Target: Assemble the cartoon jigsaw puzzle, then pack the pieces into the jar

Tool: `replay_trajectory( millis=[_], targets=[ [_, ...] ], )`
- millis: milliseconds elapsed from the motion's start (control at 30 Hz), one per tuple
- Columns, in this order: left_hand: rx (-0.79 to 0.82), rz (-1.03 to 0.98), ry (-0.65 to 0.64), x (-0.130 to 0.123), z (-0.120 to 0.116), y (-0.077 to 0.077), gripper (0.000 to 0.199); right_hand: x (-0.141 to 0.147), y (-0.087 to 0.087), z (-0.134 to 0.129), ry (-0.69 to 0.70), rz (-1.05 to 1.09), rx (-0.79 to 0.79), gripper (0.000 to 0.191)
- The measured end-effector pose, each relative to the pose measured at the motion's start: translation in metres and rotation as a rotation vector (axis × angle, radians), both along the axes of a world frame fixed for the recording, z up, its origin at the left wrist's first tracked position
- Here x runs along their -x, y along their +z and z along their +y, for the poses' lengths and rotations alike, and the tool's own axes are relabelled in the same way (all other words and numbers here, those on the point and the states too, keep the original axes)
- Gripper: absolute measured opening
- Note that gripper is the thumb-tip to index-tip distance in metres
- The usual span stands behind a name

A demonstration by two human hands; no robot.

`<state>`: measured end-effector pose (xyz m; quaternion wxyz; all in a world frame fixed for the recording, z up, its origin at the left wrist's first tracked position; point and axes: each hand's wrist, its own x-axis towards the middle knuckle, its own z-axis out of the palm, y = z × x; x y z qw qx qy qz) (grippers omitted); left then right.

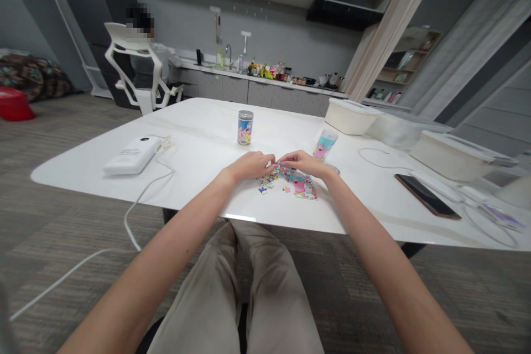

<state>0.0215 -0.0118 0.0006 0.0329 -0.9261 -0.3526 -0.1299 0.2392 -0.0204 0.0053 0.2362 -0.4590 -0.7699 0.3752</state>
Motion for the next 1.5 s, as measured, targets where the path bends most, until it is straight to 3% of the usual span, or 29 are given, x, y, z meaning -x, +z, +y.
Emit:
replay_trajectory(
  millis=[267, 433, 500, 700, 867, 1067, 1267, 1500],
  targets=[
    [-0.062, -0.048, 0.041, 0.005, 0.006, 0.001, 0.033, 0.002, -0.009, 0.006, -0.062, 0.187, -0.023, 0.036],
    [0.143, -0.107, -0.014, 0.016, -0.003, 0.007, 0.027, 0.003, -0.017, 0.013, -0.191, 0.223, -0.159, 0.035],
    [0.161, -0.094, -0.037, 0.021, -0.011, 0.007, 0.024, 0.008, -0.018, 0.010, -0.237, 0.186, -0.196, 0.032],
    [0.062, -0.048, 0.051, 0.030, -0.022, -0.003, 0.025, 0.027, -0.025, -0.021, -0.312, 0.161, -0.285, 0.018],
    [-0.028, -0.024, 0.184, 0.034, -0.019, -0.009, 0.026, 0.030, -0.030, -0.033, -0.252, 0.188, -0.233, 0.008],
    [-0.086, 0.028, 0.249, 0.032, -0.021, -0.011, 0.027, 0.027, -0.029, -0.033, -0.242, 0.216, -0.234, 0.007],
    [-0.086, -0.014, 0.215, 0.032, -0.021, -0.014, 0.026, 0.024, -0.034, -0.030, -0.272, 0.153, -0.302, 0.023],
    [-0.047, -0.056, 0.155, 0.032, -0.017, -0.018, 0.022, 0.020, -0.040, -0.028, -0.235, -0.006, -0.448, 0.018]
  ],
)
